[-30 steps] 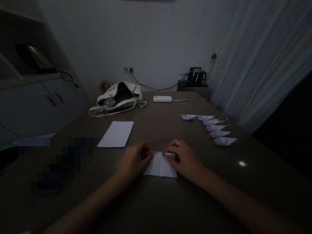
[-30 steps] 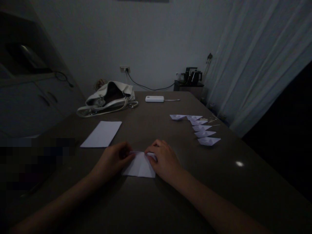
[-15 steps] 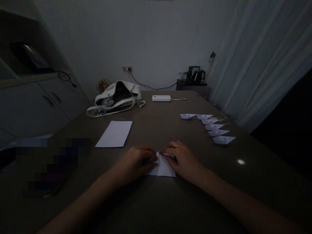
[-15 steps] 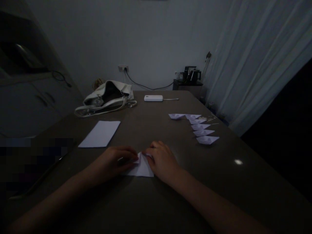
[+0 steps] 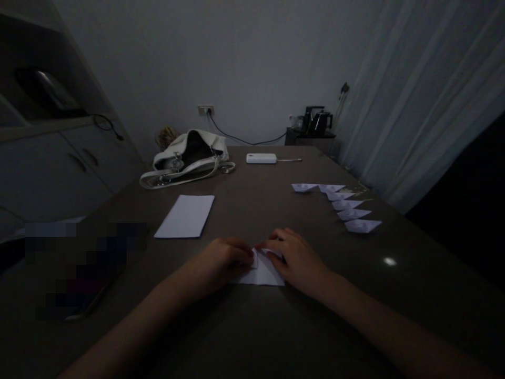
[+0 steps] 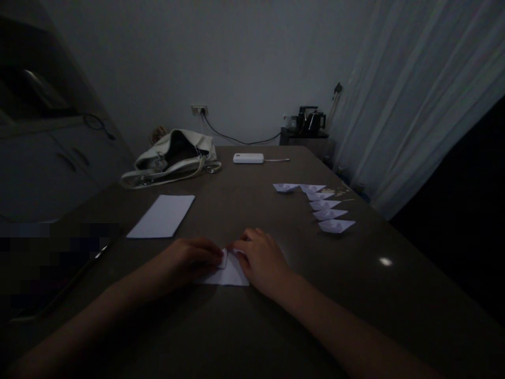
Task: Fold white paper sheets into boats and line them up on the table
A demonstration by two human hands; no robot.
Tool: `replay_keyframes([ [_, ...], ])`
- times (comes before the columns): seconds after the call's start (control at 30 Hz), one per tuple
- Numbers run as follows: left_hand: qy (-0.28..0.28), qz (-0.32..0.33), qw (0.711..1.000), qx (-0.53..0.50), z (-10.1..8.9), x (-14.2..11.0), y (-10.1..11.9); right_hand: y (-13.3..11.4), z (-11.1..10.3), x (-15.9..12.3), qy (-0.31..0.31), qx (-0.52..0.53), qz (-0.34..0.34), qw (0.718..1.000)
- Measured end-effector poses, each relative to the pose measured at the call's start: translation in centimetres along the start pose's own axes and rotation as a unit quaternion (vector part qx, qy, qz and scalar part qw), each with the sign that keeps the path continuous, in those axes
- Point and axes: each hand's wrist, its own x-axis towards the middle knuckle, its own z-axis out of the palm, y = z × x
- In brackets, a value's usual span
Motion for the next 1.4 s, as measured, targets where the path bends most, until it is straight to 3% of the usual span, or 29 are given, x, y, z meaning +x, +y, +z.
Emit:
replay_keyframes([
  [0.87,0.01,0.032,0.999,-0.014,0.22,-0.11,-0.62,-0.27,0.04,0.0,0.0,-0.014,0.017,1.0],
  [1.1,-0.004,0.029,1.0,0.003,0.01,-0.08,-0.3,-0.17,0.03,-0.05,-0.007,-0.016,0.016,1.0],
  [1.4,0.034,0.007,0.996,0.085,0.87,-0.05,-0.19,-0.11,0.11,-0.02,-0.007,-0.015,0.016,1.0],
])
